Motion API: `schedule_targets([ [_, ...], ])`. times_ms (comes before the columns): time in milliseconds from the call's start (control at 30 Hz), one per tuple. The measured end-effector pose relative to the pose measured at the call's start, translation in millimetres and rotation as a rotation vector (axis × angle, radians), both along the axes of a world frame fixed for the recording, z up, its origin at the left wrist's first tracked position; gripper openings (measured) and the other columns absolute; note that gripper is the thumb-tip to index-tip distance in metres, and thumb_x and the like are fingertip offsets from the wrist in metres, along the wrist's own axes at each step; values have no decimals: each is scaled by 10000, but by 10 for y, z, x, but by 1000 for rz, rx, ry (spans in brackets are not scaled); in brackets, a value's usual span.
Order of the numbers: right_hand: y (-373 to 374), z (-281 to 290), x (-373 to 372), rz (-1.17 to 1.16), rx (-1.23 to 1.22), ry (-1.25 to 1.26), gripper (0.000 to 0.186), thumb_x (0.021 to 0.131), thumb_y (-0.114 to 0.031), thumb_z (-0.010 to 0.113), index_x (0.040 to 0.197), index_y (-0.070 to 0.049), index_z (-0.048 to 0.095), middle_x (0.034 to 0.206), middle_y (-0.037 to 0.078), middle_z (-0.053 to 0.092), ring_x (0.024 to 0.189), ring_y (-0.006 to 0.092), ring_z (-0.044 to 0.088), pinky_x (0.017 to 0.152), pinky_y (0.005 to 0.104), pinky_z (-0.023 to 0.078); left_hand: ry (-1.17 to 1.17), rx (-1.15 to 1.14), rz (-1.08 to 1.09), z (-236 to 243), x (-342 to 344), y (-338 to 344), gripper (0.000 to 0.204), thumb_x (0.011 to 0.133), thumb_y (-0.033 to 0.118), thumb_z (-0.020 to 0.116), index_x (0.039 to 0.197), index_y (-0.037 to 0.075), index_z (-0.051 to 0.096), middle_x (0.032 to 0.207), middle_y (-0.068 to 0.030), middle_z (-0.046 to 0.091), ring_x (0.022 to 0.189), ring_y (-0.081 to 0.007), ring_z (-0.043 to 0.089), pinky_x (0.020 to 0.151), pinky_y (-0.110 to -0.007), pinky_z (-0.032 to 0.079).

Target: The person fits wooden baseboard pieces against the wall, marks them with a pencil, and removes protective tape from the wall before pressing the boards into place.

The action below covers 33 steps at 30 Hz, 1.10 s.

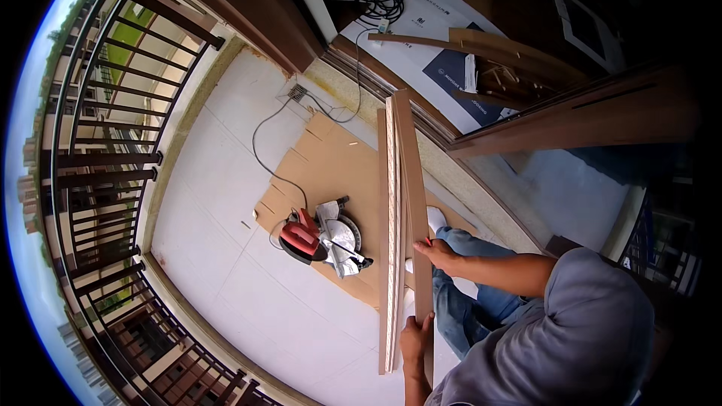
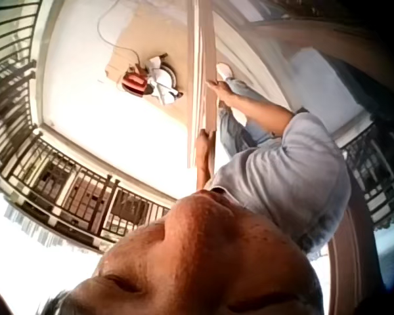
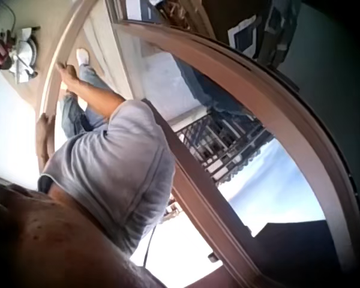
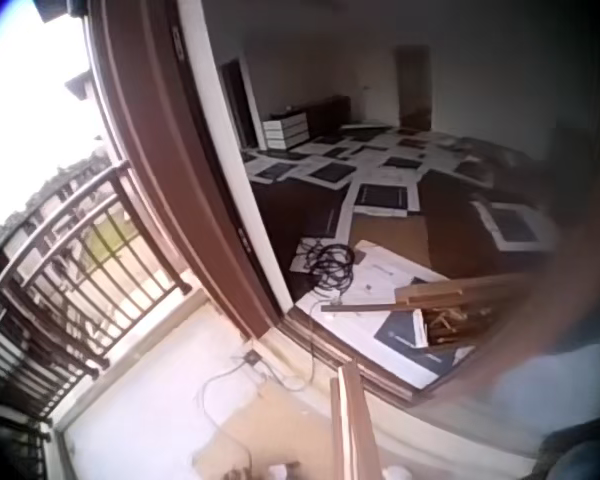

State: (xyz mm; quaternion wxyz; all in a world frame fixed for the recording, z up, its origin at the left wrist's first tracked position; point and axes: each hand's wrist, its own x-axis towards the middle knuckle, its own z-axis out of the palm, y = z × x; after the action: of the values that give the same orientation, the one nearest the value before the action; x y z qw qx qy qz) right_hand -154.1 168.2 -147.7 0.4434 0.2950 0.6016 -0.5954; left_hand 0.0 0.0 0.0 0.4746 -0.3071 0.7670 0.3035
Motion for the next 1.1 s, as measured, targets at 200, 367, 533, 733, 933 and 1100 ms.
schedule_targets([
  [200, 367, 1066, -1138, -48, 64, 67, 431, 986, -477, 611, 1029, -56, 696, 854, -1, 647, 760, 86, 541, 678, 286, 451, -316, 478, 692, 1261, 1195, -240, 612, 859, 488, 768, 1182, -23, 667, 1010, -109, 705, 955, -190, 660, 858, -314, 508],
  [367, 413, 1224, -1651, -100, 42, 230, 527, 956, -548, 618, 908, -28, 685, 739, 9, 610, 687, 150, 558, 625, 365, 462, -126, 486, 674, 1497, 851, -37, 563, 907, 455, 730, 1147, -51, 672, 938, -86, 714, 822, -168, 657, 762, -305, 516],
  [533, 241, 990, -2263, -5, 173, 439, 606, 923, -602, 606, 777, -15, 641, 672, 59, 591, 613, 181, 561, 588, 389, 460, -12, 490, 620, 1551, 294, -153, 544, 925, 442, 720, 1150, -49, 658, 935, -62, 699, 811, -115, 629, 718, -275, 509],
  [733, 294, 1029, -2528, -14, -69, 395, 408, 950, -379, 625, 875, 21, 657, 759, 112, 706, 614, 188, 685, 591, 317, 548, 128, 437, 546, 1695, -671, -328, 471, 953, 393, 700, 1115, -47, 665, 890, -41, 689, 751, -90, 597, 669, -259, 501],
  [933, 836, 833, -2581, -147, 13, 282, 310, 960, -259, 612, 929, 48, 641, 733, 138, 697, 593, 203, 680, 565, 313, 569, 147, 349, 428, 1734, -1953, -656, 439, 965, 349, 684, 1082, -74, 681, 886, -46, 695, 737, -90, 577, 657, -259, 476],
  [1100, 1415, 524, -2698, -167, 212, 223, 306, 947, -193, 587, 1019, 99, 643, 740, 183, 698, 598, 240, 695, 569, 339, 576, 235, 359, 314, 1831, -3320, -851, 412, 980, 319, 651, 1085, -79, 673, 938, -69, 696, 830, -110, 580, 769, -283, 478],
])
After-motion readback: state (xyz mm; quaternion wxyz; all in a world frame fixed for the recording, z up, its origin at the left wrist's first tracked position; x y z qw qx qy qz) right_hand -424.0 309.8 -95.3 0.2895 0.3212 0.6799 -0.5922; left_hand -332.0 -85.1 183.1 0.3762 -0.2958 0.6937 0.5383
